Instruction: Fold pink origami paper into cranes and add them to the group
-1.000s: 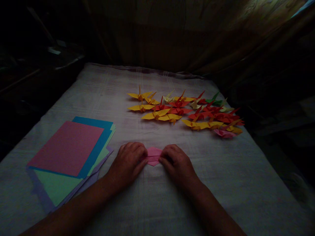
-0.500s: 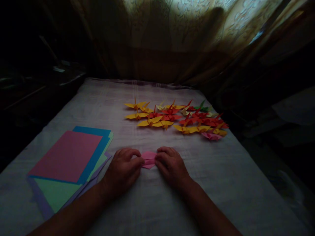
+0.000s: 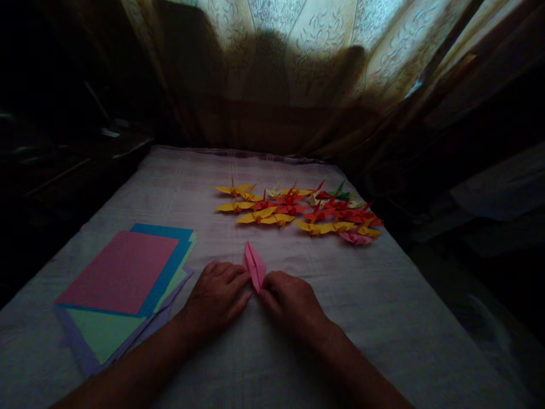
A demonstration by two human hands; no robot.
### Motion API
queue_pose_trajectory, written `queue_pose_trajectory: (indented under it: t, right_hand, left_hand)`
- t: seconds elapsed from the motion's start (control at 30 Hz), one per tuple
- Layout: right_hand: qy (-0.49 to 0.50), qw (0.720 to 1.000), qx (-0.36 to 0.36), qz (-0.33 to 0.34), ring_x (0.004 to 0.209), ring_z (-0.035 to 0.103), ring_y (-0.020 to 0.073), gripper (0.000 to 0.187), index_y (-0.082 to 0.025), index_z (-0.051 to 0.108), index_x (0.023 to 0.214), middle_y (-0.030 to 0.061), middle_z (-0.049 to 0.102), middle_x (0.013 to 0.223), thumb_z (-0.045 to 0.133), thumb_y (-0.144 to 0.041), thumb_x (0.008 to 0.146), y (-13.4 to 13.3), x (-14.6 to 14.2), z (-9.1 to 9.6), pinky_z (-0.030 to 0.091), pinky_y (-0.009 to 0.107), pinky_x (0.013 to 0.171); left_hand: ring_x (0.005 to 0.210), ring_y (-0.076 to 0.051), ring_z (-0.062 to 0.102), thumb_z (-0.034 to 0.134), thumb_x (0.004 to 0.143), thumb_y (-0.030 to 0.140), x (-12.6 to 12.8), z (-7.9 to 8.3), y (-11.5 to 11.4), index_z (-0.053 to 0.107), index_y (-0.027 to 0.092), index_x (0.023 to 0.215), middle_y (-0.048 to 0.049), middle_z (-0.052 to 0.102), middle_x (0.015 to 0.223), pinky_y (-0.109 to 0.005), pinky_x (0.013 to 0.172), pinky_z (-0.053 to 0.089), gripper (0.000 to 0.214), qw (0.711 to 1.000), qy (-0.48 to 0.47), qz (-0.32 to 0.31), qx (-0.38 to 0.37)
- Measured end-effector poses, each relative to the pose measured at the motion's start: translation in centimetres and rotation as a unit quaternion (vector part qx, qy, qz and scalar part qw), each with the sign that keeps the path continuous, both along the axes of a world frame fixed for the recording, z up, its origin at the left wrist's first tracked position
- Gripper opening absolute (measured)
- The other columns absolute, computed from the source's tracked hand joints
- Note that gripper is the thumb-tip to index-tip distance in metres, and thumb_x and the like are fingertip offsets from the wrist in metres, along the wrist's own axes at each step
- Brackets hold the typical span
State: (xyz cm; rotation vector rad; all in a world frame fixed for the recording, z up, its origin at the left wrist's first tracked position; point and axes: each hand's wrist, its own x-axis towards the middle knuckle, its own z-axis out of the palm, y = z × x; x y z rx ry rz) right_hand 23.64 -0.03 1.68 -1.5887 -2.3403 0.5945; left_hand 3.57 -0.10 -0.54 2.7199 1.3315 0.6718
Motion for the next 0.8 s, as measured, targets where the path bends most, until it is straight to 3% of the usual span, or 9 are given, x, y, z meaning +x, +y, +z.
queue_pose_trajectory:
  t: [0.17, 0.3, 0.4, 0.5, 0.63, 0.8]
  right_hand:
    - [0.099, 0.992, -0.039, 0.060, 0.070, 0.061, 0.0126, 0.010, -0.022, 0.064, 0.083, -0.0008, 0.068, 0.080, 0.056, -0.016, 0.085, 0.3, 0.2, -0.2, 0.041, 0.022, 0.064]
    - [0.120, 0.988, 0.086, 0.035, 0.078, 0.062, 0.0170, 0.017, -0.020, 0.066, 0.092, 0.0045, 0.069, 0.085, 0.051, -0.015, 0.086, 1.6, 1.1, -1.7, 0.048, 0.028, 0.073]
    - [0.092, 0.976, 0.193, 0.038, 0.110, 0.058, 0.0231, 0.040, -0.019, 0.061, 0.119, 0.0117, 0.065, 0.118, 0.045, -0.009, 0.084, 2.5, 1.5, -3.3, 0.046, 0.039, 0.093]
    - [0.058, 0.971, 0.227, 0.047, 0.127, 0.048, 0.0249, 0.052, -0.022, 0.055, 0.132, 0.0117, 0.056, 0.136, 0.042, -0.006, 0.084, 2.8, 1.6, -4.5, 0.041, 0.045, 0.101]
    - [0.037, 0.969, 0.241, 0.045, 0.131, 0.045, 0.0252, 0.054, -0.022, 0.053, 0.135, 0.0117, 0.053, 0.140, 0.041, -0.006, 0.085, 2.8, 1.7, -4.9, 0.040, 0.046, 0.103]
    - [0.037, 0.969, 0.241, 0.052, 0.137, 0.039, 0.0250, 0.053, -0.022, 0.053, 0.134, 0.0101, 0.051, 0.144, 0.042, -0.006, 0.085, 2.8, 1.8, -4.7, 0.036, 0.046, 0.105]
  left_hand:
    - [0.095, -0.025, 0.062, 0.047, 0.095, 0.032, -0.2, -0.3, 0.3, 0.059, 0.017, 0.108, -0.0082, 0.069, 0.102, -0.043, 0.088, 0.042, 0.023, 0.999, -0.037, 0.030, 0.002]
    - [0.095, -0.025, 0.062, 0.053, 0.093, 0.038, -0.2, -0.4, 0.2, 0.056, 0.018, 0.115, -0.0073, 0.069, 0.105, -0.044, 0.092, 0.040, 0.030, 0.999, -0.037, 0.033, 0.002]
    - [0.102, -0.028, 0.060, 0.063, 0.085, 0.050, 0.1, -0.5, 0.0, 0.057, 0.022, 0.121, -0.0076, 0.068, 0.114, -0.049, 0.098, 0.035, 0.046, 0.999, -0.011, 0.033, -0.017]
    - [0.108, -0.031, 0.059, 0.067, 0.080, 0.056, 0.4, -0.7, -0.3, 0.059, 0.022, 0.122, -0.0095, 0.066, 0.119, -0.054, 0.104, 0.029, 0.054, 0.999, -0.003, 0.039, -0.025]
    - [0.117, -0.030, 0.056, 0.060, 0.088, 0.041, 0.4, -1.0, -0.3, 0.059, 0.022, 0.125, -0.0100, 0.063, 0.129, -0.056, 0.111, 0.022, 0.042, 0.999, -0.003, 0.030, -0.020]
    - [0.127, -0.028, 0.051, 0.050, 0.087, 0.016, -0.7, -0.9, 0.5, 0.059, 0.020, 0.122, -0.0064, 0.062, 0.133, -0.053, 0.116, 0.018, 0.037, 0.999, 0.018, -0.045, -0.021]
